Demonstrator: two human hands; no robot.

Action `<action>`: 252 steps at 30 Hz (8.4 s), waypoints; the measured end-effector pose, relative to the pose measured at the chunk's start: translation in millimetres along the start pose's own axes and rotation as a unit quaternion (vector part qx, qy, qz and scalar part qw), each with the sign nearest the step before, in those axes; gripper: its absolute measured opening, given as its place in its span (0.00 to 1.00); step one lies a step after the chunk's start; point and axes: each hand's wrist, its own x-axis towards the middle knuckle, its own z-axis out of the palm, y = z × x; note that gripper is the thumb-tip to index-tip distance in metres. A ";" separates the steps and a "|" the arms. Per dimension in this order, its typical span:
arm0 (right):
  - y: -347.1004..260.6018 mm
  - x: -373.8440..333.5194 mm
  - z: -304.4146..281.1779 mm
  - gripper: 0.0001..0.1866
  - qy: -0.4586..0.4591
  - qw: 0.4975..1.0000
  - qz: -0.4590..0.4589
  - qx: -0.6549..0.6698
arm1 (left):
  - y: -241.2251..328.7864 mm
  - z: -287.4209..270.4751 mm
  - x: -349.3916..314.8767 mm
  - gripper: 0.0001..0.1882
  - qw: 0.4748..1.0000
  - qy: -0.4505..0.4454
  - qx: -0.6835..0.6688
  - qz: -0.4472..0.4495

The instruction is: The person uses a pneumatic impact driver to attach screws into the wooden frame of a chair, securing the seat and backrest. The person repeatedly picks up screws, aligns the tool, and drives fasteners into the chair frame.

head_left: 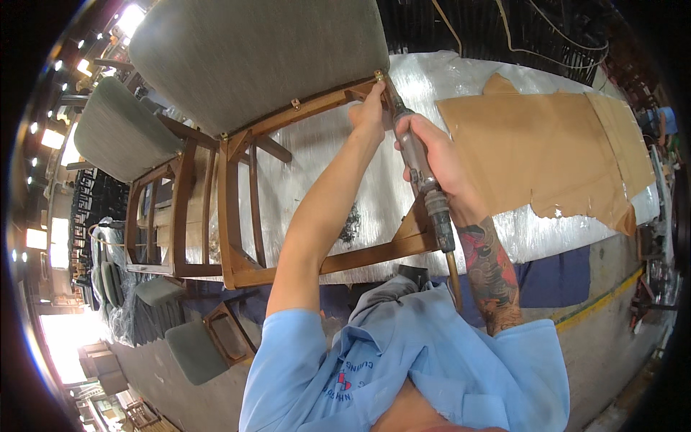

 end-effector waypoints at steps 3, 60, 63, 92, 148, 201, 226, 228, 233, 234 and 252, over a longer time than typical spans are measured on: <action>-3.1 6.3 0.4 0.16 -0.003 1.000 0.012 0.000 | 1.8 3.4 5.3 0.35 0.999 0.024 0.004 -0.023; -3.4 42.0 6.2 0.17 -0.018 0.999 -0.030 0.007 | 2.8 -24.6 33.9 0.22 0.962 -0.247 -0.031 -0.112; -6.0 35.0 18.1 0.17 -0.024 0.999 -0.025 0.018 | 17.4 -71.7 41.6 0.18 0.942 -0.285 -0.057 -0.170; 56.3 -41.6 76.8 0.15 -0.142 0.984 -0.005 -0.110 | 53.5 -200.4 32.2 0.08 0.972 -0.183 0.116 -0.092; 46.7 -6.9 148.2 0.19 -0.058 0.994 -0.007 -0.090 | 11.1 -170.0 93.0 0.33 0.991 0.102 0.039 0.082; 83.0 50.0 162.1 0.38 0.051 0.985 -0.077 -0.145 | 36.8 -145.1 55.5 0.23 0.988 0.142 0.024 0.062; 76.9 76.4 155.0 0.18 0.044 0.997 -0.039 -0.058 | 50.0 -142.3 26.8 0.24 0.988 -0.001 -0.131 -0.085; 73.3 76.1 147.4 0.19 0.040 0.996 -0.049 -0.060 | 57.6 -136.7 11.9 0.22 0.985 0.030 -0.150 -0.079; 62.9 72.6 166.8 0.27 -0.039 0.995 0.064 -0.059 | 65.5 -187.2 32.1 0.20 0.993 -0.073 -0.070 -0.059; 59.0 65.8 160.7 0.30 -0.005 0.997 0.047 -0.056 | 80.7 -183.8 5.5 0.25 0.985 -0.155 0.022 -0.067; -5.9 -169.7 259.4 0.42 -0.380 0.842 -0.226 -0.309 | 150.0 -329.8 -110.1 0.16 0.921 -0.353 -0.015 -0.166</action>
